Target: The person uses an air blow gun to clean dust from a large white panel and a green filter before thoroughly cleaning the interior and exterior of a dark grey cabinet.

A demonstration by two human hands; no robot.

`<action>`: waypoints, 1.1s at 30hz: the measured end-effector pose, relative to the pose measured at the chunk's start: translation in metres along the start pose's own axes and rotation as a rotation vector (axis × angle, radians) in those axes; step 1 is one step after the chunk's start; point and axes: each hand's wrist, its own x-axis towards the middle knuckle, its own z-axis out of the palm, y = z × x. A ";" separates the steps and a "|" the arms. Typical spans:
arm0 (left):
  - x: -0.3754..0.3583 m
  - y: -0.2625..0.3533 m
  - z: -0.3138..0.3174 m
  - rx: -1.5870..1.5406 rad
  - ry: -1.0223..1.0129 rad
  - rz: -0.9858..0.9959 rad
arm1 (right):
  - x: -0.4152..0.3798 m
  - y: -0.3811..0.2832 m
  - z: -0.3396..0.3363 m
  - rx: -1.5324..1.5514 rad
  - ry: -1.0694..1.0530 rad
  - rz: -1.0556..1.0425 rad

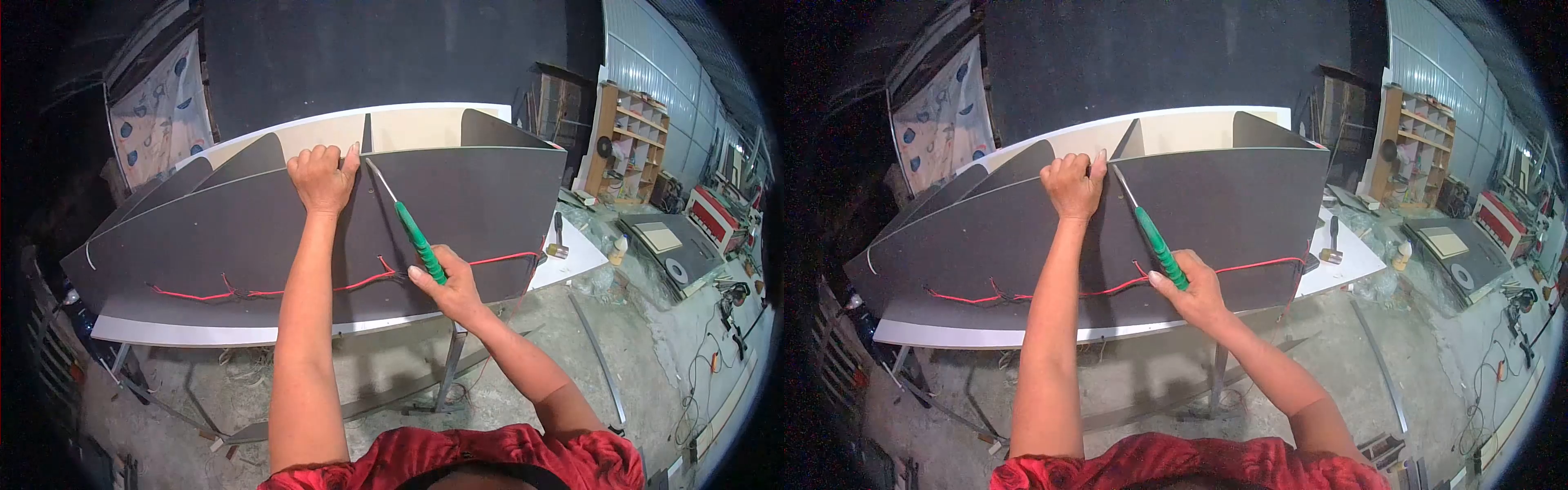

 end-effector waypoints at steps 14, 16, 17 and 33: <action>0.001 0.000 0.000 -0.007 0.041 0.016 | -0.035 0.017 0.000 0.021 -0.033 0.014; 0.000 0.001 -0.001 -0.006 0.032 0.015 | -0.039 0.016 0.000 0.015 -0.068 0.096; 0.001 0.001 -0.002 -0.005 0.027 0.013 | -0.040 0.015 0.000 0.017 -0.067 0.094; -0.001 -0.001 0.004 0.053 -0.024 0.000 | -0.086 0.019 -0.029 0.022 -0.025 0.005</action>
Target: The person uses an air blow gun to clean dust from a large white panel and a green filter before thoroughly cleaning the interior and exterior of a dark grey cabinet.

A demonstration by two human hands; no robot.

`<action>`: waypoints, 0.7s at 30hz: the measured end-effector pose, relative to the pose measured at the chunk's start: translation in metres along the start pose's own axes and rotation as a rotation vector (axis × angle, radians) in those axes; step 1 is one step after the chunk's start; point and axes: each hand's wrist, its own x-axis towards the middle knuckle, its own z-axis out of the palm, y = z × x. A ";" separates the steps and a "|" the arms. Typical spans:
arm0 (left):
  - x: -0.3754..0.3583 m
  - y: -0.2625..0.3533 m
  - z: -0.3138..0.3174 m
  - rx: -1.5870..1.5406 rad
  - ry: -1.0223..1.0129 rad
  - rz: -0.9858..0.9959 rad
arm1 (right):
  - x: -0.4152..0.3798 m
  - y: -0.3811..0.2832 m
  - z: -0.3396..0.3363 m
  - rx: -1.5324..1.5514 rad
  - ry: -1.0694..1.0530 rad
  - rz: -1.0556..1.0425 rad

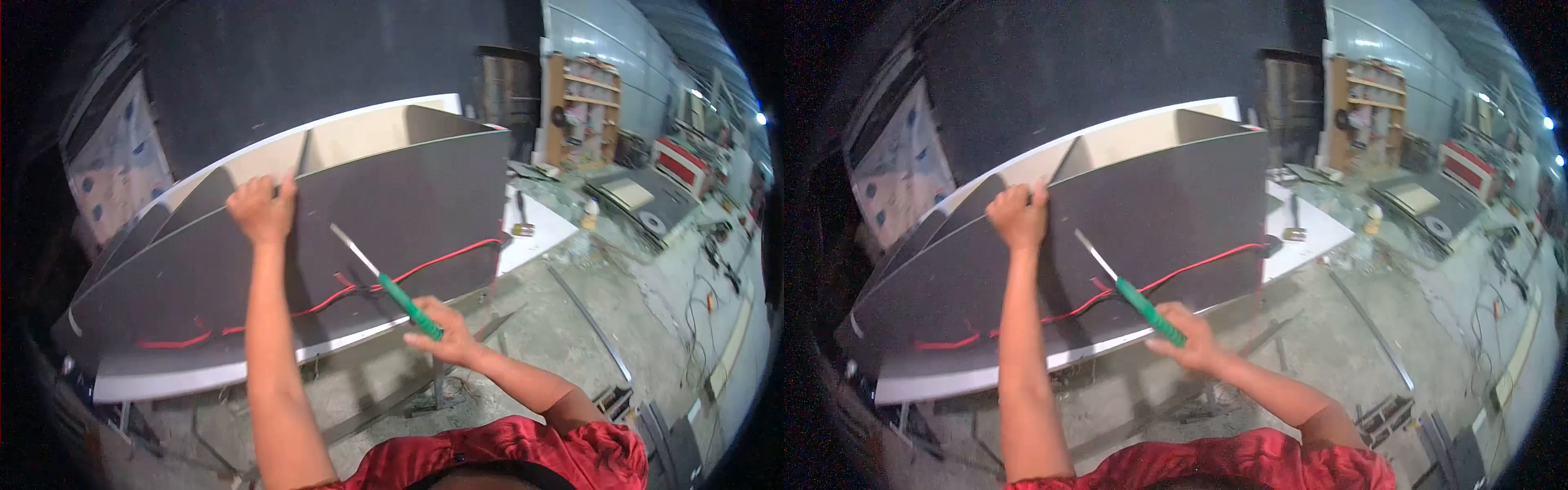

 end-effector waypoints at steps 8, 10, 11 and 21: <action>0.009 0.013 -0.025 -0.341 0.018 0.007 | -0.035 -0.039 -0.066 -0.089 0.199 0.111; 0.003 0.052 -0.059 -0.358 0.058 0.059 | -0.035 -0.054 -0.074 -0.097 0.289 0.018; -0.013 0.072 -0.068 -0.550 -0.085 0.057 | -0.035 -0.057 -0.078 -0.113 0.336 0.042; -0.093 0.213 -0.132 -1.871 -1.310 -0.265 | -0.051 -0.064 -0.064 0.475 0.149 0.305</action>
